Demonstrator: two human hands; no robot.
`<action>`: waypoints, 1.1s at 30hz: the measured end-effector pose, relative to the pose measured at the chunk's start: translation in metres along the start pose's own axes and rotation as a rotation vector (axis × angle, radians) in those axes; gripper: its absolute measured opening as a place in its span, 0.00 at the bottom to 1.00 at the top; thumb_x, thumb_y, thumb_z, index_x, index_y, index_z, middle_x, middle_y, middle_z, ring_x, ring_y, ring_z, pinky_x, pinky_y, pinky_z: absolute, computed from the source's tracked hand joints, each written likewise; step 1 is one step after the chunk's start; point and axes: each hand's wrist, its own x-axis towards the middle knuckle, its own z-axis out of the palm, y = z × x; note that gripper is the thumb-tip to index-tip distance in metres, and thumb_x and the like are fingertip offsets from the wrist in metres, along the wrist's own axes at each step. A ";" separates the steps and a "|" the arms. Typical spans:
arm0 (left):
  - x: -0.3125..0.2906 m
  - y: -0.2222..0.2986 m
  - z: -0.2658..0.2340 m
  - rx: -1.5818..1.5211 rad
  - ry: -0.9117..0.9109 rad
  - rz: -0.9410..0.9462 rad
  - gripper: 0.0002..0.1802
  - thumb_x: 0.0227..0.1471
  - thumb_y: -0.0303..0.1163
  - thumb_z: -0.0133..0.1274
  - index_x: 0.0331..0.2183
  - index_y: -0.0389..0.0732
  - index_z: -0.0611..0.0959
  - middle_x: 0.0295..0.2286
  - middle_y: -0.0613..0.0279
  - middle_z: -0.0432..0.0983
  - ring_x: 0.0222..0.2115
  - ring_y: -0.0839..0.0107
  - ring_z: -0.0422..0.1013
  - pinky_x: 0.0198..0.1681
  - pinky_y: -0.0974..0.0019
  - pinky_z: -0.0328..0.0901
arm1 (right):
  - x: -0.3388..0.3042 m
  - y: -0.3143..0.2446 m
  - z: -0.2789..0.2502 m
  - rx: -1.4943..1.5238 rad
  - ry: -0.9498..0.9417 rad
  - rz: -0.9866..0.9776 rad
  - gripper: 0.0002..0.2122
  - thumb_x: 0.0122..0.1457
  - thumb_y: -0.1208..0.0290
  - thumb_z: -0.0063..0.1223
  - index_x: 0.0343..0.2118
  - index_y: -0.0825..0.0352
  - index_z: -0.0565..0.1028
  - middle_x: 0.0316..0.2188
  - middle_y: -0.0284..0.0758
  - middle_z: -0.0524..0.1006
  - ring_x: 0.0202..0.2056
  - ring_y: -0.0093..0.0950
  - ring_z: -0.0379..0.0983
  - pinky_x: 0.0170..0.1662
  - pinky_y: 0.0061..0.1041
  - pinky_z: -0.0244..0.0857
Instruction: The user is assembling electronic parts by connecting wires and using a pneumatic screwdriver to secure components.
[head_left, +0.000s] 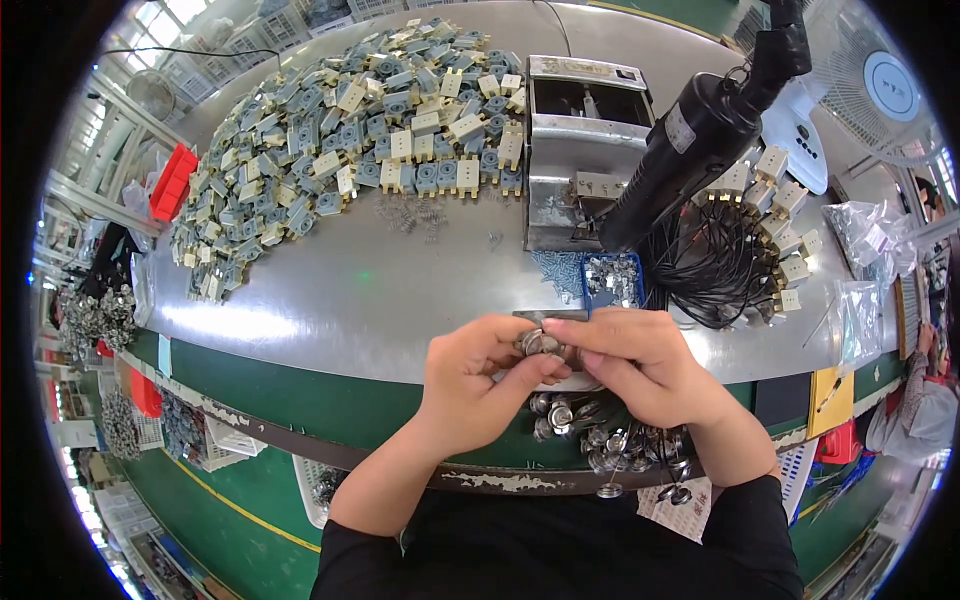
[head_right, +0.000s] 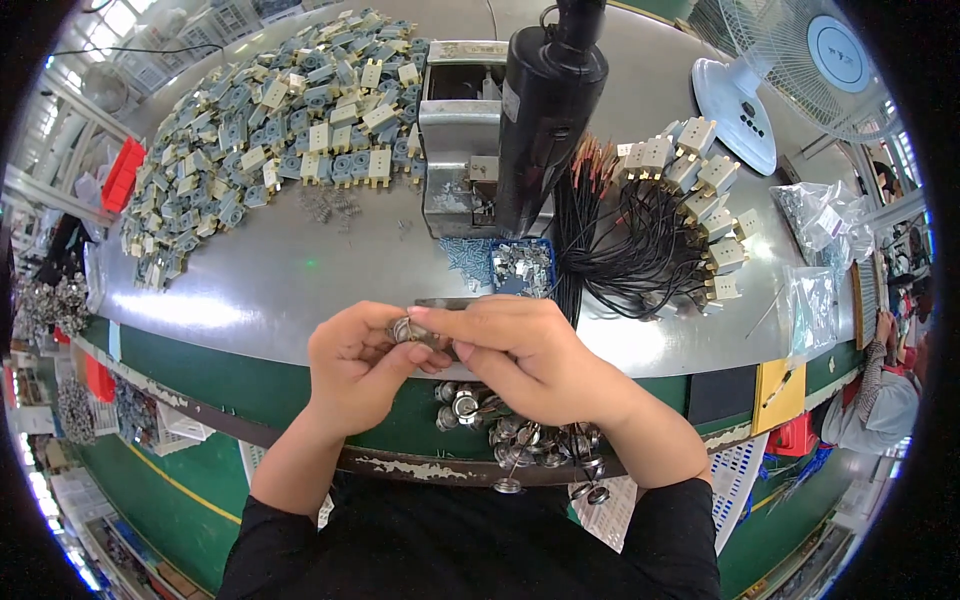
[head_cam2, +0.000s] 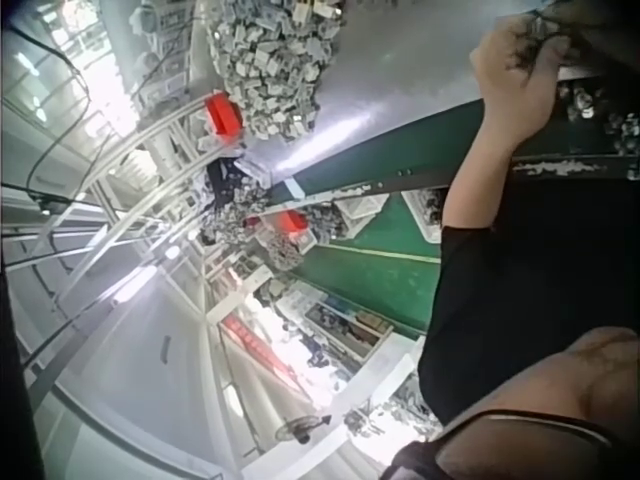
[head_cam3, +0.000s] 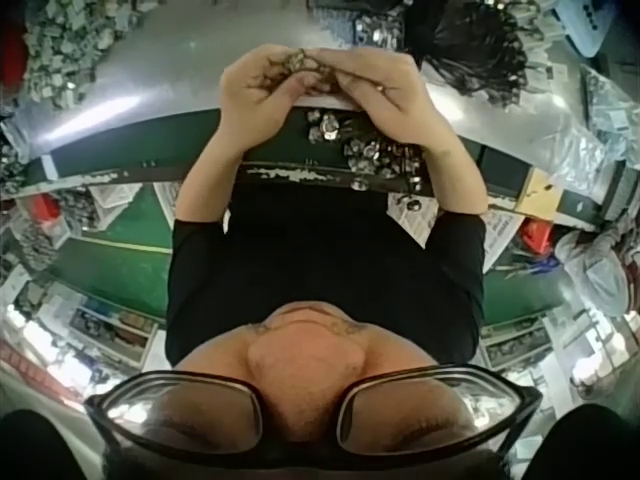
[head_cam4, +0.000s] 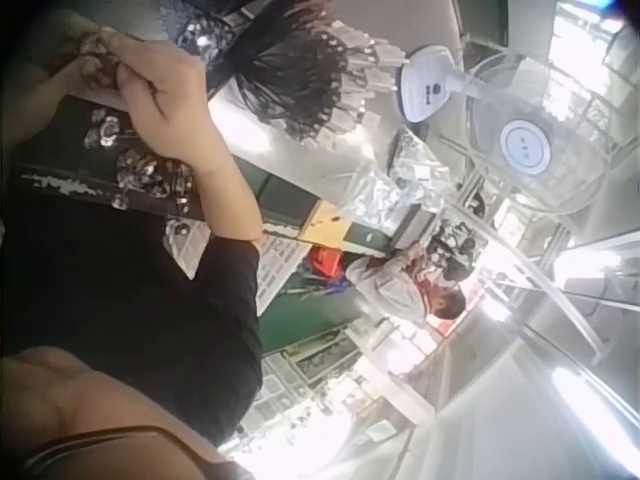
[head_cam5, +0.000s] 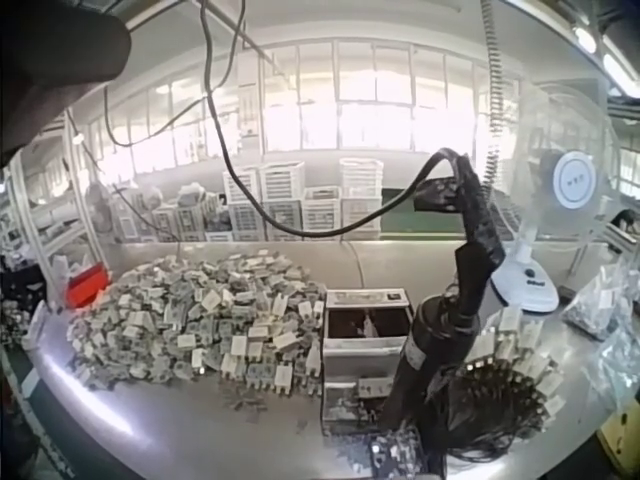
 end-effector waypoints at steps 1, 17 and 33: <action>0.002 0.000 -0.001 -0.119 -0.010 -0.062 0.11 0.62 0.17 0.56 0.46 0.29 0.76 0.37 0.48 0.85 0.35 0.63 0.84 0.37 0.64 0.80 | -0.001 0.004 0.001 0.045 0.023 0.003 0.19 0.60 0.81 0.53 0.56 0.71 0.80 0.30 0.41 0.82 0.28 0.34 0.79 0.35 0.27 0.71; 0.002 0.002 0.001 -0.289 0.023 -0.166 0.15 0.65 0.22 0.55 0.52 0.30 0.75 0.38 0.50 0.84 0.38 0.64 0.82 0.43 0.63 0.78 | 0.002 -0.004 0.004 -0.012 -0.001 0.155 0.20 0.63 0.79 0.54 0.58 0.73 0.77 0.34 0.43 0.84 0.33 0.33 0.83 0.38 0.25 0.73; 0.061 -0.023 -0.241 1.806 0.369 0.108 0.25 0.52 0.31 0.62 0.54 0.48 0.85 0.55 0.51 0.74 0.57 0.48 0.67 0.60 0.47 0.62 | -0.006 0.032 -0.041 -0.593 -0.023 0.170 0.11 0.55 0.79 0.63 0.41 0.72 0.81 0.42 0.45 0.77 0.40 0.46 0.77 0.44 0.35 0.73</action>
